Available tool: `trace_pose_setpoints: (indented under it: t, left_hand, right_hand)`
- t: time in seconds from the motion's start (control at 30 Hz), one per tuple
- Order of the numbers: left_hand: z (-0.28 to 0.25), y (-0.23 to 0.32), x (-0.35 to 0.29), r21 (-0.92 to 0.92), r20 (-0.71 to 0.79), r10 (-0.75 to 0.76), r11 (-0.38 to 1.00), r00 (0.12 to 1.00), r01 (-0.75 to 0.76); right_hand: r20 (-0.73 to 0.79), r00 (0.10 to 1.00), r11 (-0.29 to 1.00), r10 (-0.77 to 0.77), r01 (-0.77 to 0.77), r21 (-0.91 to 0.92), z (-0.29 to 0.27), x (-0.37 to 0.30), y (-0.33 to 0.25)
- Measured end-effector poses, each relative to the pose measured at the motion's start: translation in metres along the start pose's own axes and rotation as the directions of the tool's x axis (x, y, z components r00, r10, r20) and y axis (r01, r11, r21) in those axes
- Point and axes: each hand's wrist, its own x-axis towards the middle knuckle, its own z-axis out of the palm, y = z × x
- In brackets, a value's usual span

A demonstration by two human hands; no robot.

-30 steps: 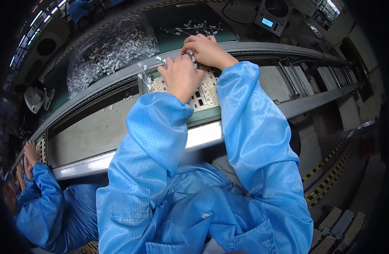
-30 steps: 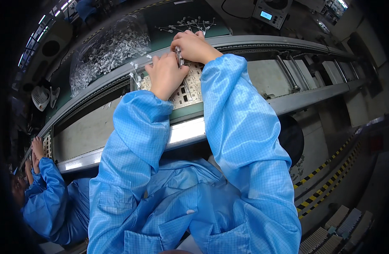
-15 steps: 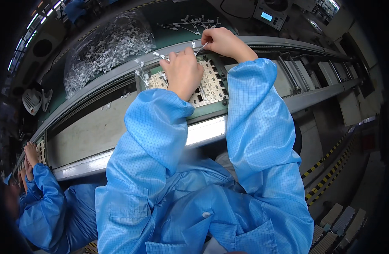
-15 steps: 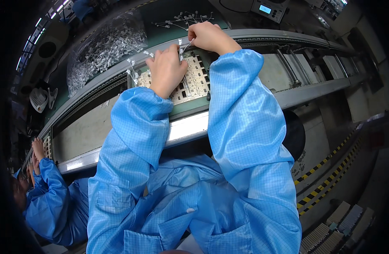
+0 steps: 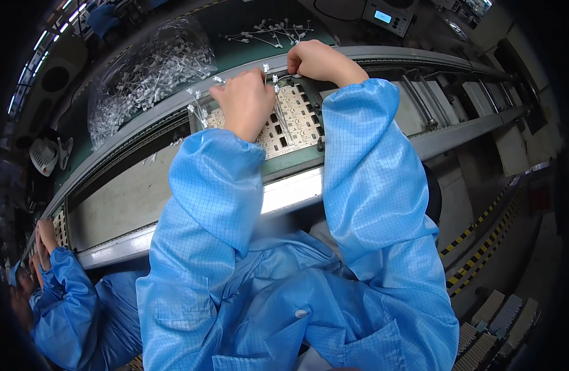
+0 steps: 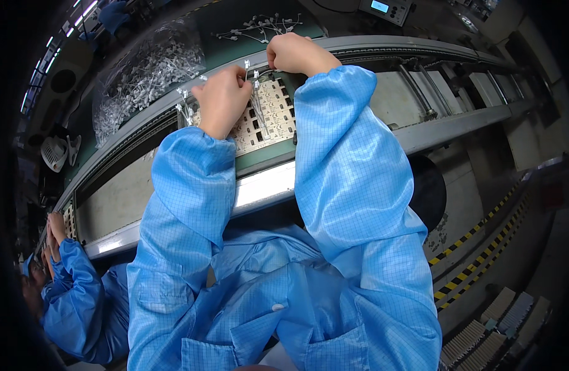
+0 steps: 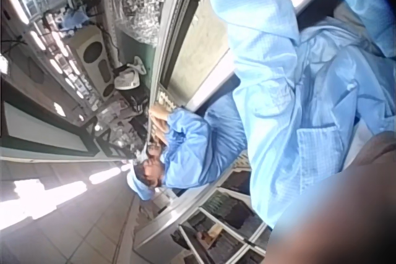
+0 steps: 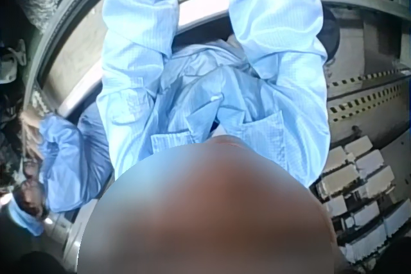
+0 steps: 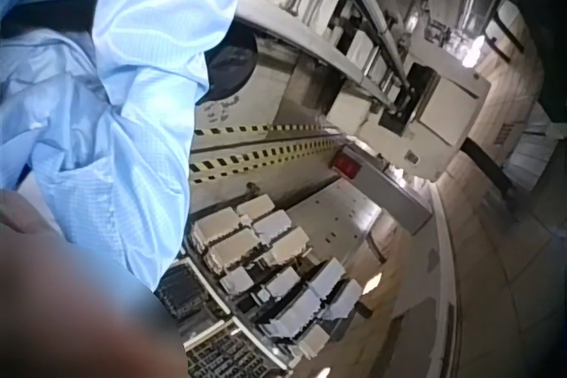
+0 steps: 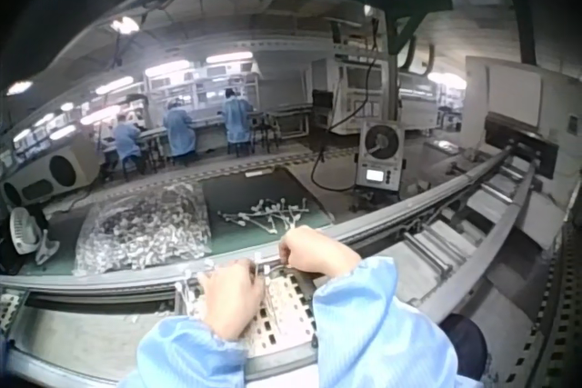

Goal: The recorder is manually assembling small components into a circuit board housing at a workstation.

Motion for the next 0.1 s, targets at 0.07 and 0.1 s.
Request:
trace_pose_setpoints:
  t: [0.07,0.1]
  left_hand:
    - [0.0017,-0.0018,-0.0005,0.019,-0.038,0.039,0.999,0.999,-0.038]
    - [0.0032,-0.0023,-0.0021,0.035,-0.074,0.078,0.997,0.994,-0.076]
  right_hand:
    - [0.007,1.0,1.0,-0.008,0.008,-0.005,-0.0018,0.0003,-0.001]
    - [0.016,1.0,1.0,-0.014,0.014,-0.014,-0.0023,0.0005,-0.0001]
